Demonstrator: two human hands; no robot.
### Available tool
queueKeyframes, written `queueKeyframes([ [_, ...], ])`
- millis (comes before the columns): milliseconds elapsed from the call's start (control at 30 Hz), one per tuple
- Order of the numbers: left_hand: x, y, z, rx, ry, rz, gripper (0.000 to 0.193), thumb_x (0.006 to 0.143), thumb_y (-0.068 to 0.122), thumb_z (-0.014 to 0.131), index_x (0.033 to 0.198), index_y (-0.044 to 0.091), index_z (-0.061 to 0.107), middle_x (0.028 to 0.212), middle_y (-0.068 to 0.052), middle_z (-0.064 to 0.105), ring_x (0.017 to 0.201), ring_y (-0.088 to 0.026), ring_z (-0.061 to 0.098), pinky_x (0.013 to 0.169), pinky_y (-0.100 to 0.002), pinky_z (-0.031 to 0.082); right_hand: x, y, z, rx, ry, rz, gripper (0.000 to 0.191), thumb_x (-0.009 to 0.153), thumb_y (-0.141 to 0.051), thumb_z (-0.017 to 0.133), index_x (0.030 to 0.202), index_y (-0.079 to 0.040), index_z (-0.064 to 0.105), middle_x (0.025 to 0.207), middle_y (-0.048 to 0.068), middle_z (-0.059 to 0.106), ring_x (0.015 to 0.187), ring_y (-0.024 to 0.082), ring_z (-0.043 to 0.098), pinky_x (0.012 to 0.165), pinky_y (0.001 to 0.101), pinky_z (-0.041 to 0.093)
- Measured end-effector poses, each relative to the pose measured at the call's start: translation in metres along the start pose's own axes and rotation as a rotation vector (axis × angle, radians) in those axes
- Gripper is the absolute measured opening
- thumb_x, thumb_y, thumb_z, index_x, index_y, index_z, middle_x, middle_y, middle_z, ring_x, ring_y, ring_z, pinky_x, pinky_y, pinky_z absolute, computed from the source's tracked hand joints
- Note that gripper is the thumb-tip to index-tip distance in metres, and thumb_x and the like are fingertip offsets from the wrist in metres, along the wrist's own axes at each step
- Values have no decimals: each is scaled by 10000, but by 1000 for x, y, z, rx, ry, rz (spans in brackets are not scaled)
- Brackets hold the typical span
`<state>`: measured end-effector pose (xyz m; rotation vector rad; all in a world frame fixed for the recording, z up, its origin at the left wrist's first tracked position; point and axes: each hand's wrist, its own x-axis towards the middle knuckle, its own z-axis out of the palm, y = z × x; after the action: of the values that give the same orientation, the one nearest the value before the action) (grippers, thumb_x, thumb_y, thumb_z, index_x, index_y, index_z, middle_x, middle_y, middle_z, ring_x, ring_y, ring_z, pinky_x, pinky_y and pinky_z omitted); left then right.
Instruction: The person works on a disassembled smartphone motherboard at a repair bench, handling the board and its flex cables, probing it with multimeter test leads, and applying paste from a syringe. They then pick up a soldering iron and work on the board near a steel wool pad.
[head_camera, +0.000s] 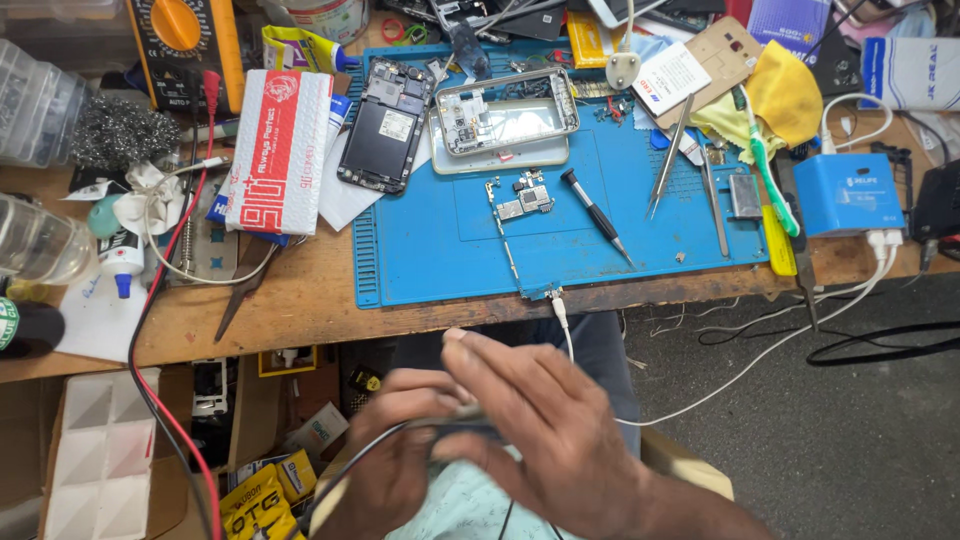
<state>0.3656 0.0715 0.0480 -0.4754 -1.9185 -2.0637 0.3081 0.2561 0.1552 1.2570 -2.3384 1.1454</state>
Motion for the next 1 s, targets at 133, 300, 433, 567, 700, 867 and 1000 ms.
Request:
queueKeyframes([
  [133,25,33,-3,328,-49,234,168,1006,53,638,1173,32,630,1122,-129,694,1022,-249,755,895,-343,639,-15,12,2,-66,-135,143,490,813,-119,790,1258,33,652,1159,130,739,1003,258,707,825,394,566],
  [300,53,44,4,475,-114,465,309,952,166,793,1177,14,647,1116,-119,671,1028,-287,742,917,-362,647,-20,22,-8,-51,-75,115,366,799,-61,776,1152,-10,694,1070,97,755,966,260,735,838,387,581],
  [433,58,31,23,433,-50,166,414,859,118,756,1241,-15,670,1154,-160,697,1029,-305,731,902,-355,599,-22,24,-23,-67,71,74,321,808,-80,804,1112,-27,719,1055,92,759,972,264,750,838,391,593],
  [567,69,8,28,364,-59,167,377,837,-3,668,1212,22,668,1150,-145,715,1058,-270,739,927,-338,593,-27,37,-20,-67,150,61,300,810,-76,831,1098,-50,751,1071,85,753,994,247,753,853,376,626],
  [700,99,-15,21,143,276,167,207,1023,-48,671,1182,37,569,1170,-123,692,1021,-148,703,885,-259,587,-32,82,-9,-143,572,99,185,960,-29,787,1125,-90,730,1259,149,675,1098,205,729,910,292,655],
  [867,140,-47,23,-40,163,52,152,1030,-59,652,1112,23,554,1185,-113,693,1039,-119,694,834,-221,580,-45,148,-7,196,735,377,213,1032,-15,737,1243,-25,708,1253,167,699,1147,223,701,1003,310,611],
  [1000,149,-68,38,98,85,6,146,991,-38,713,1061,15,597,1123,-101,718,1026,-138,736,825,-243,625,-50,168,1,458,668,652,183,1011,-27,692,1190,-5,721,1142,139,760,1063,219,766,945,316,657],
])
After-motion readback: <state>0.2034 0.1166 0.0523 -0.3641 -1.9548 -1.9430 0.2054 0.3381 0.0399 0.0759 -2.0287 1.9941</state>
